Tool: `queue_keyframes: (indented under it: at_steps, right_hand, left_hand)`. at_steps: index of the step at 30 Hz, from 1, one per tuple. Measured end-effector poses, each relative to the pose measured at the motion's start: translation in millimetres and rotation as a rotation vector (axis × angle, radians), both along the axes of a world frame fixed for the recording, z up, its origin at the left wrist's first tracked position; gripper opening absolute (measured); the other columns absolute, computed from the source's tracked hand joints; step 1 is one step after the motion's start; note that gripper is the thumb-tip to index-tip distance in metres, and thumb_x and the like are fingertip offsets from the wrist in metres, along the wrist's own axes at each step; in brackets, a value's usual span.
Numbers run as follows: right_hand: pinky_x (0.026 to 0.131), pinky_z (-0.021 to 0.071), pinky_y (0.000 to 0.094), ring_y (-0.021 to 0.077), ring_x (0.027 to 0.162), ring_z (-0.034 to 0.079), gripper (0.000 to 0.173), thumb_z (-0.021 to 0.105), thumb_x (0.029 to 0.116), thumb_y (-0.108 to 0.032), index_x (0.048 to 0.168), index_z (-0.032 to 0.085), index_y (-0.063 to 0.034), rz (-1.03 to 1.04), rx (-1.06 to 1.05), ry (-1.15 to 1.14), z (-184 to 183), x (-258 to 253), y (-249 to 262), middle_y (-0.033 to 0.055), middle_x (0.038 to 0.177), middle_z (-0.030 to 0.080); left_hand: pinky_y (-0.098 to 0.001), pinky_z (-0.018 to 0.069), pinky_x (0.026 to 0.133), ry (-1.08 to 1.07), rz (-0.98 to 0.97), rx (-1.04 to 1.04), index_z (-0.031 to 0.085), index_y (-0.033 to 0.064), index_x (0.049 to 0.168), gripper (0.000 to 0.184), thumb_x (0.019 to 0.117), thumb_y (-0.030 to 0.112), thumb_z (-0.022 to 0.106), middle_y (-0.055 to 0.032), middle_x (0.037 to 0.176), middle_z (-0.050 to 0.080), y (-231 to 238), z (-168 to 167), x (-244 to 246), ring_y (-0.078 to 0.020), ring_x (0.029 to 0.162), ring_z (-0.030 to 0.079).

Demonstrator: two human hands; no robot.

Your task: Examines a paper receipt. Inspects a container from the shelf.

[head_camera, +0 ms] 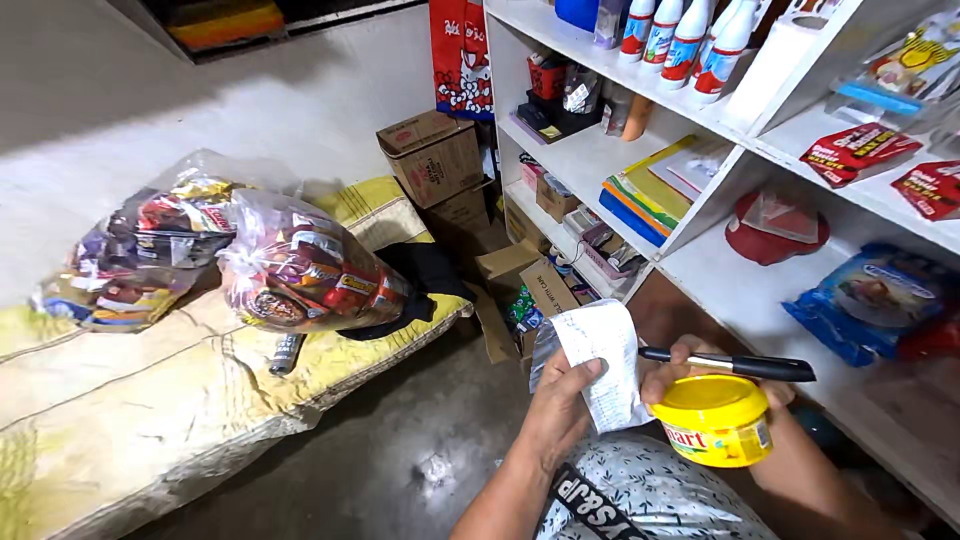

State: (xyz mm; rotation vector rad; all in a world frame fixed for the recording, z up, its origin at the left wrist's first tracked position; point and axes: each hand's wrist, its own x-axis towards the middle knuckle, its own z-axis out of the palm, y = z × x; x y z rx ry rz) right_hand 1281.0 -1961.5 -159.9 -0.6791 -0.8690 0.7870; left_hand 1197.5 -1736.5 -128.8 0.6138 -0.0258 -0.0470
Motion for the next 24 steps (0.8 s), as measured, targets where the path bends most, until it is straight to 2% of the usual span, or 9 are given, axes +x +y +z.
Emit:
queue_keyframes:
  at_steps: [10,24]
  right_hand:
    - [0.101,0.0540,0.0415,0.0301,0.118,0.067,0.064,0.072,0.0863,-0.051,0.139,0.057,-0.0192,0.041,0.021,0.022,-3.5,4.6,2.2,0.0147,0.129,0.069]
    - [0.100,0.0547,0.0416,0.0300,0.117,0.067,0.066,0.070,0.0866,-0.056,0.140,0.056,-0.0193,0.017,0.015,0.009,-9.6,5.1,2.7,0.0141,0.129,0.069]
  left_hand:
    - [-0.0354,0.0606,0.087,-0.018,-0.003,-0.006,0.059,0.0071,0.117,0.025,0.0933,-0.001,0.054,-0.0055,0.101,0.075,0.8,-0.1,2.3,-0.0152,0.092,0.074]
    - [-0.0355,0.0603,0.087,-0.012,0.000,0.009,0.058,0.0074,0.118,0.027,0.0935,-0.001,0.052,-0.0053,0.102,0.075,3.5,-0.6,4.4,-0.0152,0.094,0.074]
